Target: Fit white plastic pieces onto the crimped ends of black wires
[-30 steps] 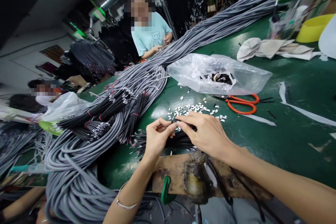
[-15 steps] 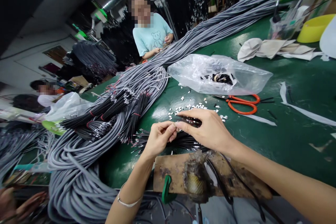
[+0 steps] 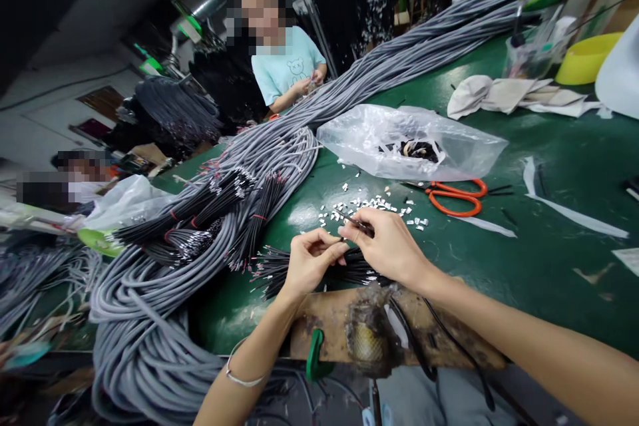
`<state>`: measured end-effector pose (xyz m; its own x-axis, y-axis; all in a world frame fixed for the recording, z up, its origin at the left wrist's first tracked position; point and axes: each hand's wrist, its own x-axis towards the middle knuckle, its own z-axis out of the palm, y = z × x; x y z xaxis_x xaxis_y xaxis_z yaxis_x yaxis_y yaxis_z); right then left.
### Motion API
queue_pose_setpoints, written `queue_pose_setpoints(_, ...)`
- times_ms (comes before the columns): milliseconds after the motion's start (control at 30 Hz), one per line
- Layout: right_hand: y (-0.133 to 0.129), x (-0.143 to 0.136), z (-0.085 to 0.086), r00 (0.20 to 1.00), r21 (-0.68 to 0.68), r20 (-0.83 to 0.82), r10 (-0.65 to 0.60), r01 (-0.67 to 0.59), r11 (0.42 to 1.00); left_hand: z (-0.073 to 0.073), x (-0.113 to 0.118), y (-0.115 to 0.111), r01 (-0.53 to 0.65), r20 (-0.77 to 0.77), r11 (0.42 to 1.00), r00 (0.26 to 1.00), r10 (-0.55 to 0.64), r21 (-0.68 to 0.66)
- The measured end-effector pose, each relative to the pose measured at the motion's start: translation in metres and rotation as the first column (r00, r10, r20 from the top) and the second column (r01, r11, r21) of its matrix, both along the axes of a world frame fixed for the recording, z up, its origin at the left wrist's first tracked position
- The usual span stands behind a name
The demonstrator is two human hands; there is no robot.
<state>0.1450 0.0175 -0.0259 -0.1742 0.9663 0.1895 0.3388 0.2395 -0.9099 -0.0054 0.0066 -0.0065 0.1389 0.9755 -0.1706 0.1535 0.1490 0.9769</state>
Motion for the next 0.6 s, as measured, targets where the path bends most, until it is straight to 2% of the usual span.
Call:
queue_pose_setpoints(200,0.000,0.000,0.019,1.000,0.250,0.030,0.007,-0.014,0.968,0.010,0.002,0.002,-0.014,0.068,0.999,0.998,0.017,-0.046)
queue_pose_setpoints(367,0.001,0.004,0.013,0.996,0.404,0.083,0.027,-0.058,0.913,0.008,-0.003,0.007,0.038,0.089,0.998,0.995,-0.034,-0.046)
queue_pose_setpoints(433,0.002,0.004,0.009,0.995,0.415,0.095,0.026,-0.063,0.908,0.006,-0.004,0.007,0.076,0.085,0.994,0.994,-0.069,-0.076)
queue_pose_setpoints(500,0.003,0.002,0.005,0.998,0.371,0.064,0.009,-0.032,0.928,0.004,-0.005,0.006,0.098,0.116,0.989,0.990,-0.085,-0.107)
queue_pose_setpoints(600,0.004,-0.001,-0.003,0.999,0.289,-0.009,-0.046,0.046,0.956,-0.001,-0.005,0.005,0.101,0.181,0.991,0.980,-0.084,-0.086)
